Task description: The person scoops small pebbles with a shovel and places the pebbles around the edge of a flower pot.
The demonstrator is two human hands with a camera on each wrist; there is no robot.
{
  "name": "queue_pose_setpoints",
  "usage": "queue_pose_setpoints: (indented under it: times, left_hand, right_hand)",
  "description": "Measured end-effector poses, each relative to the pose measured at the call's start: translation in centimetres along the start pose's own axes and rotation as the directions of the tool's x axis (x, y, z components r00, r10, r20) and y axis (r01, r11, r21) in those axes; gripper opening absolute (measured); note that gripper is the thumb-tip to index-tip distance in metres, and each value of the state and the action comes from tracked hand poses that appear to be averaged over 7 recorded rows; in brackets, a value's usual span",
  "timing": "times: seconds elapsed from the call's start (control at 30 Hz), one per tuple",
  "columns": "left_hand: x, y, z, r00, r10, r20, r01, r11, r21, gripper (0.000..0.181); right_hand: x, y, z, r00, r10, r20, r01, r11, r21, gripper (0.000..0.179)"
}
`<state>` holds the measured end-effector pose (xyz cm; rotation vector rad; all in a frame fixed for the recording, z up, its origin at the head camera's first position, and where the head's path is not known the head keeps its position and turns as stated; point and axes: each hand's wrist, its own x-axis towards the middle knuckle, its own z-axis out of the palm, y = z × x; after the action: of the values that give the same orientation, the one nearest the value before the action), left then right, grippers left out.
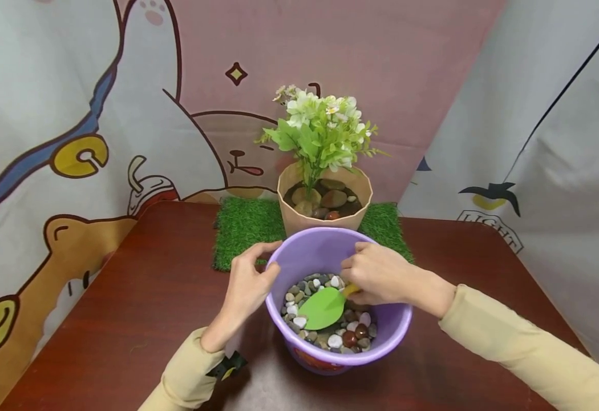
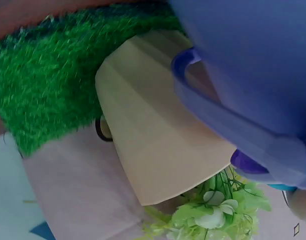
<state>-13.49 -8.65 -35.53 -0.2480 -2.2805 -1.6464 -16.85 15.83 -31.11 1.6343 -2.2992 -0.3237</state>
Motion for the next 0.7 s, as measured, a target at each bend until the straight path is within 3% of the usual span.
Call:
queue_pose_setpoints:
  times: [0.17,0.5,0.7]
  left_hand:
    - [0.0,-0.01,-0.02,1.0,-0.006,0.0,0.006,1.0,-0.002,0.04]
    - [-0.05,-0.04,-0.04,1.0,-0.005,0.005,0.005,1.0,-0.013,0.04]
    - [-0.09,-0.02,-0.06,1.0,-0.002,0.003,0.002,1.0,-0.009,0.04]
  right_hand:
    - [-0.16,-0.14,-0.02,0.998,0.066,0.009,-0.066,0.996,0.063,0.026]
    - [-0.21,0.24,0.0,0.999,-0.002,-0.054,0.003,1.0,0.031,0.024]
    - [-0.25,0.21,0.0,0.998,0.063,-0.021,-0.062,0.996,0.063,0.023]
